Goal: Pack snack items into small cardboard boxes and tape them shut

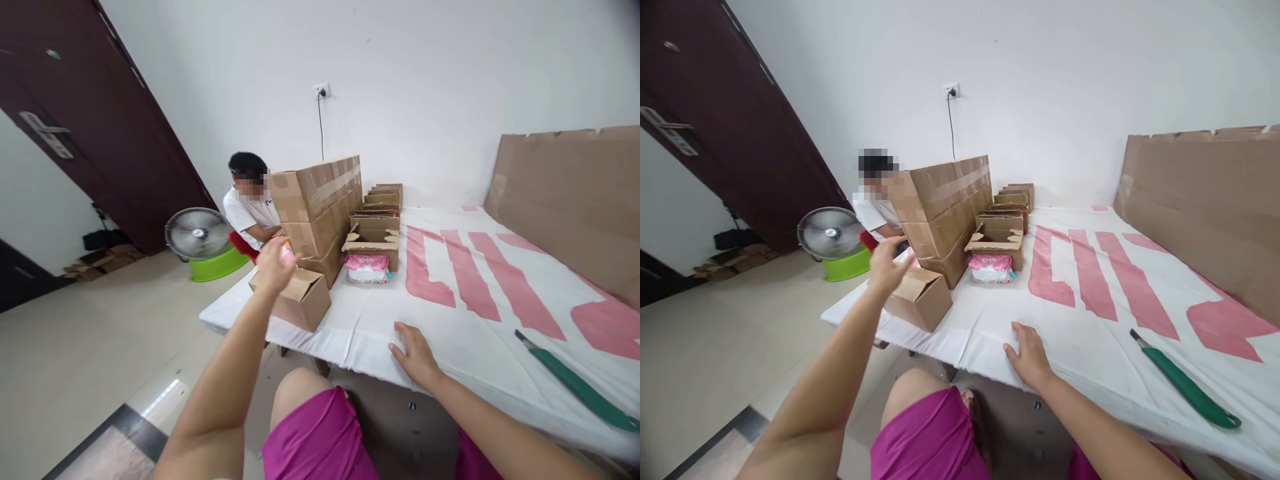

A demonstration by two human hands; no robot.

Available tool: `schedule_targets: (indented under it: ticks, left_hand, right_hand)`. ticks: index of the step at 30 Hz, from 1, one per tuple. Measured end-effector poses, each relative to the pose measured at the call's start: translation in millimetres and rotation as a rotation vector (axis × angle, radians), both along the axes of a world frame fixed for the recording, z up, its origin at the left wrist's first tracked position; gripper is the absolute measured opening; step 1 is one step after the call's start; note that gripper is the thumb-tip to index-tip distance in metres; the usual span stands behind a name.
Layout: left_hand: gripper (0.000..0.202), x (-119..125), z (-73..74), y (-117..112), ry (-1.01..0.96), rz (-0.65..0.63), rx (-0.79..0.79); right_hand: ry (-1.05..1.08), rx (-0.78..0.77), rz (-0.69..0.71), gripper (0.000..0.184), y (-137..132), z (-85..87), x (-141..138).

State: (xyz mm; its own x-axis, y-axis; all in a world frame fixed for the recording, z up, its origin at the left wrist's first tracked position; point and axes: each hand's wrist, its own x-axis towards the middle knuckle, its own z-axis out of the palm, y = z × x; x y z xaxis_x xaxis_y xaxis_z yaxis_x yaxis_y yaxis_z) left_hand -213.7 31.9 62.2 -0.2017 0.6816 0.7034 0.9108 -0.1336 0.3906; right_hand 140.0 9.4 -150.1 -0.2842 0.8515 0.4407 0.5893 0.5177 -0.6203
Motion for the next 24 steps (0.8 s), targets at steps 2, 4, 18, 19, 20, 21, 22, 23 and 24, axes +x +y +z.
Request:
schedule_targets:
  ticks: [2,4,18,19,20,21,22,23,24]
  left_hand:
    - [0.049,-46,-7.5,-7,-0.295,0.222,-0.055]
    - [0.054,-72,-24.1,-16,-0.528,0.275,-0.200]
    - [0.041,53,-61.8,-12,-0.436,0.025,-0.567]
    - [0.041,74,-62.3,-11,-0.414,0.023,-0.584]
    - [0.041,95,-62.7,-11,-0.392,0.022,-0.601]
    - [0.042,116,-63.1,-11,-0.374,0.018,-0.613]
    - [0.043,136,-63.7,-12,-0.355,0.019,-0.615]
    - [0.046,154,-64.7,-13,-0.338,0.019,-0.608]
    - [0.048,169,-66.0,-15,-0.325,0.020,-0.599]
  right_hand:
    - [-0.028,0.014,0.005,0.044,0,1.0,-1]
    - [-0.052,0.026,0.019,0.044,-1,2.5,-2]
    - [0.386,-0.035,-0.092,0.052,4,-2.6,2]
    - [0.451,-0.033,-0.121,0.053,4,-1.7,4]
    - [0.506,-0.019,-0.154,0.054,5,-0.1,7]
    - [0.558,-0.002,-0.198,0.055,6,2.1,10]
    - [0.604,0.010,-0.250,0.056,7,4.7,14]
    - [0.646,0.013,-0.305,0.057,8,7.5,19]
    - [0.682,0.005,-0.359,0.058,9,10.2,24]
